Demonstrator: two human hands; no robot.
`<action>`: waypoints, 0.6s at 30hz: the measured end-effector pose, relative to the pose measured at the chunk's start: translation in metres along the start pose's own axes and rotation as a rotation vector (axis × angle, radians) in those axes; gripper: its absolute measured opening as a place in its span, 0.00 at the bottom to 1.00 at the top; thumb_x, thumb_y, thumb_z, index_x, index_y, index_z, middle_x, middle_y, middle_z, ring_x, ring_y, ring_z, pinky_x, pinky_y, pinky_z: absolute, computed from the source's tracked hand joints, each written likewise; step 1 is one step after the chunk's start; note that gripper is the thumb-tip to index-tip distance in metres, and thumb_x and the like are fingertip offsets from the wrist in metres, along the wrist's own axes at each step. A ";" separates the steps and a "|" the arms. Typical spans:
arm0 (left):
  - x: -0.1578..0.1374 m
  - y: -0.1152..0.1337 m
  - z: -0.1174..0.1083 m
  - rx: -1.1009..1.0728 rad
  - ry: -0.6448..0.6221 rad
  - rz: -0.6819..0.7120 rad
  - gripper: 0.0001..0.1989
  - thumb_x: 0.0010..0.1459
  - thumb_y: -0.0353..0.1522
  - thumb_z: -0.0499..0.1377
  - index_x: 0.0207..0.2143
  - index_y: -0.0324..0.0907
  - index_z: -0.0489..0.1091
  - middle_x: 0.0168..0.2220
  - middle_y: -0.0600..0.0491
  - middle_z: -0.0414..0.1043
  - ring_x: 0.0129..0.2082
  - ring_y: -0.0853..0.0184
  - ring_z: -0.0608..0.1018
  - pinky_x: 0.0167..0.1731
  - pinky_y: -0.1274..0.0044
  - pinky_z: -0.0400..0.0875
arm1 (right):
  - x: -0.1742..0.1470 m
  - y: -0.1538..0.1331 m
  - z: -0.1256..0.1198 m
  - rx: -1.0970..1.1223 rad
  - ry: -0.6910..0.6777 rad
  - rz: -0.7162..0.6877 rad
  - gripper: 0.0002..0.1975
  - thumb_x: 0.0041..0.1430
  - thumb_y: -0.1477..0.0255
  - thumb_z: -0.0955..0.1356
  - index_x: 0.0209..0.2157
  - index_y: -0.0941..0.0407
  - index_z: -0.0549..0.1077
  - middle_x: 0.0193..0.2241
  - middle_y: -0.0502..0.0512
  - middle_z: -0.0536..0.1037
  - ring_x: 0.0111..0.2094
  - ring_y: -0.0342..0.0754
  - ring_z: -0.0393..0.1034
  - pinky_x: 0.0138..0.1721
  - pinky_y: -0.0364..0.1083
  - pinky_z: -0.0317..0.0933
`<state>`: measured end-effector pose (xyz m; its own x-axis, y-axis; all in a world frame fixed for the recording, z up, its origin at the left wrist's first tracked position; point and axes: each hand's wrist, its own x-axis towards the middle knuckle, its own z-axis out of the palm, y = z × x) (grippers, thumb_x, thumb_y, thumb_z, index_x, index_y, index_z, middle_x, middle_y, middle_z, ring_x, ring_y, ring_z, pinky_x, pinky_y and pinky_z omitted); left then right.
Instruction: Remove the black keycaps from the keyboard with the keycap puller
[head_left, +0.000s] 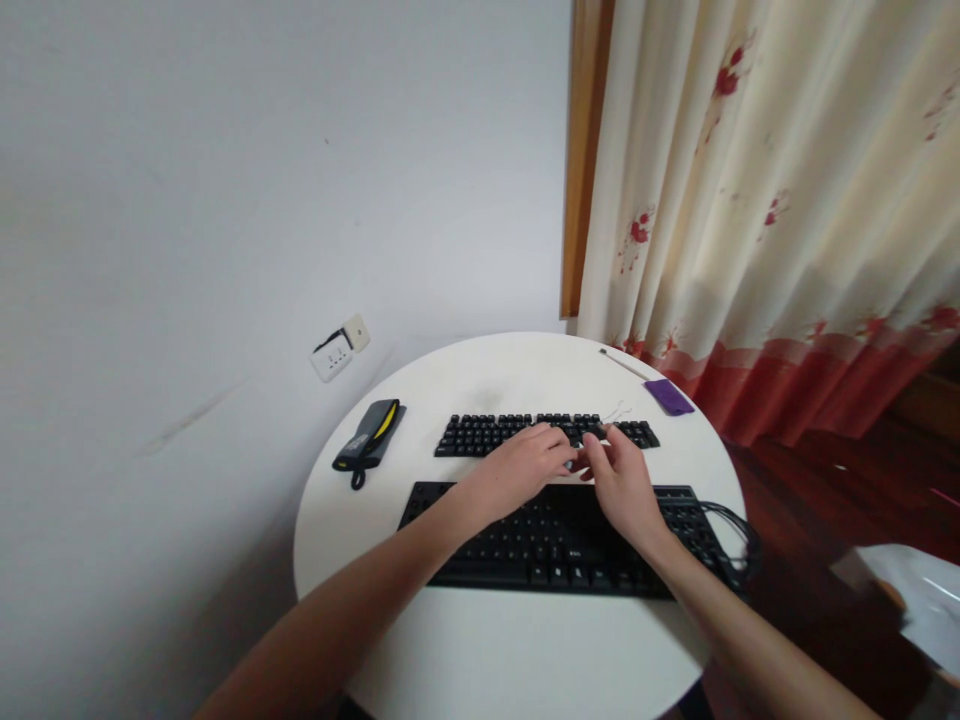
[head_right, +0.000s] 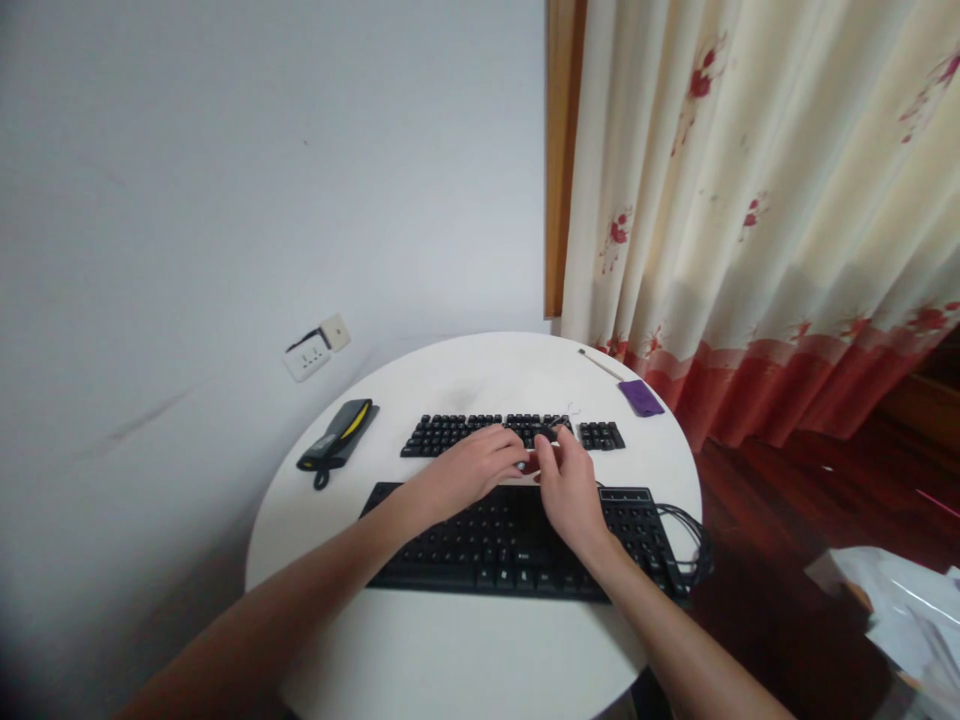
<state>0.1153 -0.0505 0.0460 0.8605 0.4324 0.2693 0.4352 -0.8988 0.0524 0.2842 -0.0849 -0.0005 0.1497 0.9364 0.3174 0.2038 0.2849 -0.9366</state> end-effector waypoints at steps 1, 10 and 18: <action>0.001 -0.001 0.003 -0.003 0.024 -0.015 0.09 0.68 0.30 0.51 0.44 0.41 0.70 0.44 0.49 0.70 0.46 0.62 0.71 0.51 0.68 0.66 | 0.003 0.000 -0.002 -0.037 -0.002 -0.026 0.16 0.66 0.55 0.62 0.32 0.53 0.62 0.25 0.54 0.76 0.27 0.51 0.73 0.26 0.46 0.65; -0.009 -0.003 0.025 -0.172 0.174 -0.143 0.06 0.63 0.29 0.59 0.43 0.44 0.72 0.50 0.50 0.68 0.52 0.61 0.67 0.56 0.66 0.62 | 0.008 0.018 0.003 -0.211 -0.047 -0.096 0.15 0.68 0.59 0.60 0.30 0.53 0.62 0.22 0.51 0.73 0.24 0.48 0.69 0.26 0.45 0.60; -0.009 -0.028 0.041 -0.326 0.395 -0.375 0.05 0.58 0.32 0.64 0.38 0.46 0.76 0.47 0.50 0.68 0.52 0.59 0.68 0.57 0.64 0.61 | 0.006 0.027 0.002 -0.126 -0.009 0.002 0.19 0.66 0.53 0.61 0.30 0.53 0.62 0.23 0.54 0.77 0.24 0.50 0.73 0.28 0.46 0.63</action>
<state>0.1065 -0.0265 0.0028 0.4754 0.7186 0.5075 0.5314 -0.6943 0.4854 0.2888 -0.0713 -0.0245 0.1413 0.9390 0.3137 0.3238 0.2556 -0.9109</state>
